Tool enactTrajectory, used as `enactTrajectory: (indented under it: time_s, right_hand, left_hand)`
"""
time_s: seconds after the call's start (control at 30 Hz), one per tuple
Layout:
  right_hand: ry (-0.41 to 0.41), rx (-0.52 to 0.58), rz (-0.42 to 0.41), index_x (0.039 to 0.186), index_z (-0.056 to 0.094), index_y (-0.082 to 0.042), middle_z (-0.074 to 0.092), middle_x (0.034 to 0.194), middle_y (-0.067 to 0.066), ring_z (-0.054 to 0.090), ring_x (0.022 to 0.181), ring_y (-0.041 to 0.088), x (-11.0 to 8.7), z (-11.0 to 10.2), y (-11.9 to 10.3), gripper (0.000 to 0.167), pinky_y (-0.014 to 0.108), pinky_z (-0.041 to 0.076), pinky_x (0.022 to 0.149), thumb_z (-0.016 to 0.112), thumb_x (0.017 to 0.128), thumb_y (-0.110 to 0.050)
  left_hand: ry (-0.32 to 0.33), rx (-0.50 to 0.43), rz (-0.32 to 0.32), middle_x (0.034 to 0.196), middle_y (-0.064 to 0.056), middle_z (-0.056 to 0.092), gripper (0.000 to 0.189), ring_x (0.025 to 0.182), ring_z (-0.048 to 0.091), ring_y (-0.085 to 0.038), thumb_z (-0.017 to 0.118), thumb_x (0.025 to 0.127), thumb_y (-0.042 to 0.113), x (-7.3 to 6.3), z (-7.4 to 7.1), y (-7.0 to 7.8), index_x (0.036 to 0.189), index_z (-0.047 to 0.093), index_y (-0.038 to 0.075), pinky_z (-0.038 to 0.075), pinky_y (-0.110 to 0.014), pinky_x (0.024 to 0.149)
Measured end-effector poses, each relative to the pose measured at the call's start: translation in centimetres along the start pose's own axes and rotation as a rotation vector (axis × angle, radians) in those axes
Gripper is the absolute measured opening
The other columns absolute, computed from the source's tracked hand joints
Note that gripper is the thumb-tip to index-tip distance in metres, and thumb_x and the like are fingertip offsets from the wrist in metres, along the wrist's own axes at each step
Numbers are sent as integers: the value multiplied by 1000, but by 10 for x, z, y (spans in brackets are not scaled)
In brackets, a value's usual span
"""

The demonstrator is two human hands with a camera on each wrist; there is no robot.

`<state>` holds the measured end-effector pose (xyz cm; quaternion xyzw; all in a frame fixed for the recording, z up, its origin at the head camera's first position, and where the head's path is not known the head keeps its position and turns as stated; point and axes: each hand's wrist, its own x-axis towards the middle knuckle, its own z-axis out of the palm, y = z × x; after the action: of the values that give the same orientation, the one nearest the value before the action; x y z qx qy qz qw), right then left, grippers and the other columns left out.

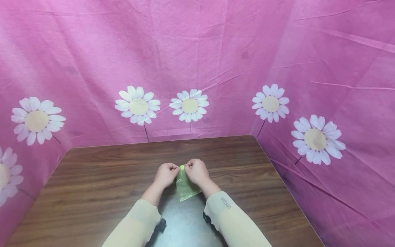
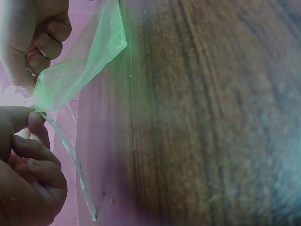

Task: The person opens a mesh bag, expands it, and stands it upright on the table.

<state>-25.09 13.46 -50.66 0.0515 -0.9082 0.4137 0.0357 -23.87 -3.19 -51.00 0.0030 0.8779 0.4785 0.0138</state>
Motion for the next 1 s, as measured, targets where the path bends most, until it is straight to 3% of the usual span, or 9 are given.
enactTrajectory:
  time_s: [1.0]
  right_hand:
    - [-20, 63, -58, 80, 71, -7, 59, 65, -6, 50, 55, 9, -8, -6, 8, 11, 25, 44, 52, 63, 88, -6]
  left_hand:
    - [10, -24, 37, 84, -3, 67, 9, 78, 61, -18, 68, 98, 12, -7, 4, 5, 90, 72, 10, 52, -38, 71]
